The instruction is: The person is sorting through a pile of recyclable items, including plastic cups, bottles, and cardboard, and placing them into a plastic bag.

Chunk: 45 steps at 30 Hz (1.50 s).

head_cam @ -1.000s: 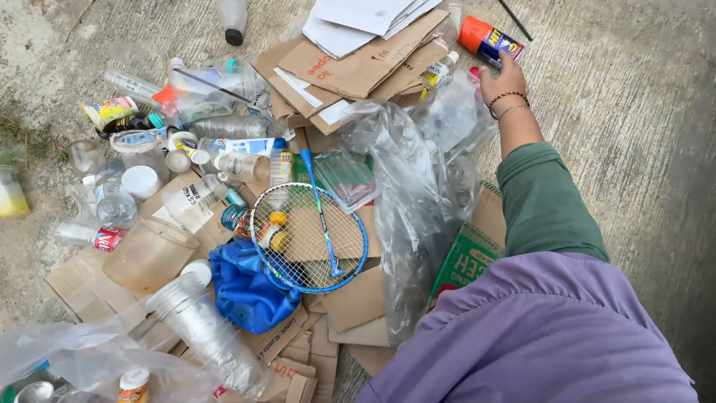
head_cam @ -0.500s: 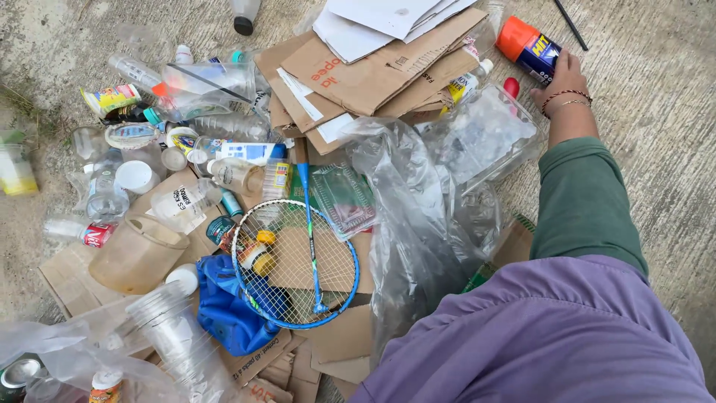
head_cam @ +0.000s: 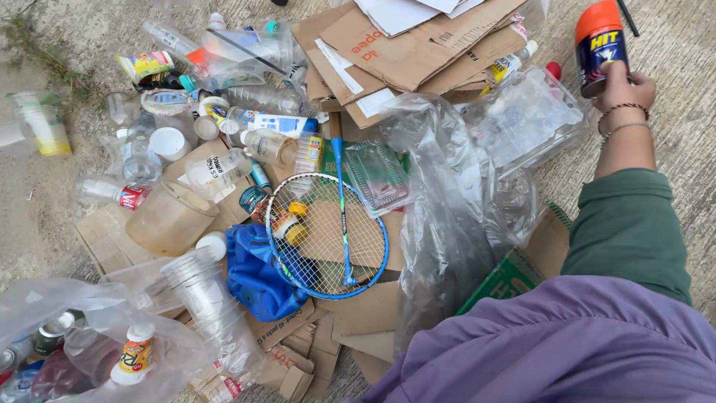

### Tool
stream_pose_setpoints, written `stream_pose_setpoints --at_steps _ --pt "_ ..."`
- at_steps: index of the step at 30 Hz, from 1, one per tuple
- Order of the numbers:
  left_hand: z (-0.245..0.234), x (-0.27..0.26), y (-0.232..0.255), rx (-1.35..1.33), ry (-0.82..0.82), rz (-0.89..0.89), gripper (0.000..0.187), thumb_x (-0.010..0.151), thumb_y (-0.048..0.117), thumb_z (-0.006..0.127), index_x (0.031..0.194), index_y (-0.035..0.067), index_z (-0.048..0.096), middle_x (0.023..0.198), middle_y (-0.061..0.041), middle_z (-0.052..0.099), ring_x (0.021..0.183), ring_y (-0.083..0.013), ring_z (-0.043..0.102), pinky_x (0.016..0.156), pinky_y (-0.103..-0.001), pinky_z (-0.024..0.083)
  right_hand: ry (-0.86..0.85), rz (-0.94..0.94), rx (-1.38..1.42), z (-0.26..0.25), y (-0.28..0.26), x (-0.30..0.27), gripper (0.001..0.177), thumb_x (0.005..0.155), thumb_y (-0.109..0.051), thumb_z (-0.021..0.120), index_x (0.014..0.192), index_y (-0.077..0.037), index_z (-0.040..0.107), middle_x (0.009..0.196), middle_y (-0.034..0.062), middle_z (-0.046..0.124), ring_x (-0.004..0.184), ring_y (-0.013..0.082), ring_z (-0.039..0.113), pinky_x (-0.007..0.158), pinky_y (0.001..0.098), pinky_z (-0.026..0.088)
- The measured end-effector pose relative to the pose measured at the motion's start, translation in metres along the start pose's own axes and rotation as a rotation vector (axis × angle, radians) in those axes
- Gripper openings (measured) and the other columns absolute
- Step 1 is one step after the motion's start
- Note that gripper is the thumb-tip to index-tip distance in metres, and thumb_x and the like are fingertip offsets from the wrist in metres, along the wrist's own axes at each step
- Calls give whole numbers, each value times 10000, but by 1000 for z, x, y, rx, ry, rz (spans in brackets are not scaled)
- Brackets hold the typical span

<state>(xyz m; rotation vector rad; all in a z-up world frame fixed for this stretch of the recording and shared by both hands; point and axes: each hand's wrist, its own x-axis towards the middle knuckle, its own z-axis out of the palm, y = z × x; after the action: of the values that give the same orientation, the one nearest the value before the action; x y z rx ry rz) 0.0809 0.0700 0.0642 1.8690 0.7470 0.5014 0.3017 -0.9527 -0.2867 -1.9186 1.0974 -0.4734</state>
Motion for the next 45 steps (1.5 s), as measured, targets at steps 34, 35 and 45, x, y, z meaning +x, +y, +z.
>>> stream_pose_setpoints --at_steps 34,35,45 --pt "-106 -157 23 -236 -232 313 234 1027 182 612 1170 12 685 891 -139 726 749 -147 666 711 -304 539 -1441 -1503 408 170 -339 -1052 784 783 -278 858 1463 -88 517 1381 239 569 1273 407 560 1084 450 442" --pt "-110 -160 23 -225 -258 325 240 1020 178 611 1180 15 684 921 -142 732 752 -147 672 713 -302 539 -1529 -1536 380 168 -344 -1059 801 739 -261 863 1448 -96 530 1360 239 574 1257 390 565 1074 440 451" --pt "-122 -146 10 -423 -388 270 218 1071 144 595 1206 -3 682 903 -19 695 813 -51 571 718 -246 501 -1563 -1361 446 182 -321 -1061 812 843 -315 814 1496 -14 439 1482 229 540 1376 338 485 1138 431 375"
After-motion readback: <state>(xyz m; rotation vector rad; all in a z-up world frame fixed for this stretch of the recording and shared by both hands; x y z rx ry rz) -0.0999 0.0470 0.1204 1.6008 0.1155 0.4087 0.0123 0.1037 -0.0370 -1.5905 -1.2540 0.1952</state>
